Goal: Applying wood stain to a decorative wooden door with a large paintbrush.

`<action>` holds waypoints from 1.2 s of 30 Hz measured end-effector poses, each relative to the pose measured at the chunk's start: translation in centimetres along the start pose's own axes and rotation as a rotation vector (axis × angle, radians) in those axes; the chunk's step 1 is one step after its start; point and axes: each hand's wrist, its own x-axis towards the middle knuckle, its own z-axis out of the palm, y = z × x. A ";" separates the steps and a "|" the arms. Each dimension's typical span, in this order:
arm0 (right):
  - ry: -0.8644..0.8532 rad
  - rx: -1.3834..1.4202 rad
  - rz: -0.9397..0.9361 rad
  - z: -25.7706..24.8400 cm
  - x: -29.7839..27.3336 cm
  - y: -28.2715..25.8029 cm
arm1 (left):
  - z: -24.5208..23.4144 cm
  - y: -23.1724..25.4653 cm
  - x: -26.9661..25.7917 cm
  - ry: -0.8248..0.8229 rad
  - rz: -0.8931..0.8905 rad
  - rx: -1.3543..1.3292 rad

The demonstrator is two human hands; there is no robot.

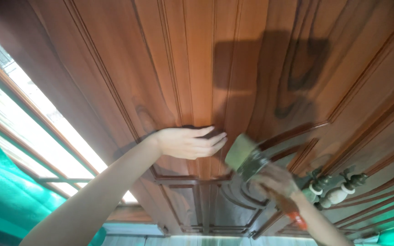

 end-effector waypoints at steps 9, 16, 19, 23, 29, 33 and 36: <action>0.798 -0.294 0.351 -7.5 0.7 2.9 | 0.6 0.3 0.0 0.025 -0.034 -0.133; 0.756 -0.309 0.542 -6.4 -4.7 4.9 | 1.5 0.7 0.2 0.001 -0.095 -0.171; 0.819 0.095 0.582 -6.7 -1.4 1.9 | 1.1 0.5 0.6 -0.002 -0.130 -0.111; 1.066 0.160 0.588 -7.4 2.3 0.8 | 1.0 0.1 1.0 0.016 -0.156 -0.120; 0.830 -0.092 0.602 -5.2 4.7 1.2 | 0.3 0.4 1.3 -0.012 -0.300 -0.091; 1.108 0.142 0.403 -5.3 8.8 1.8 | -0.3 0.7 1.5 -0.111 -0.453 -0.092; 1.260 0.414 0.304 -5.7 12.6 0.4 | -0.8 0.9 1.3 -0.135 -0.492 -0.161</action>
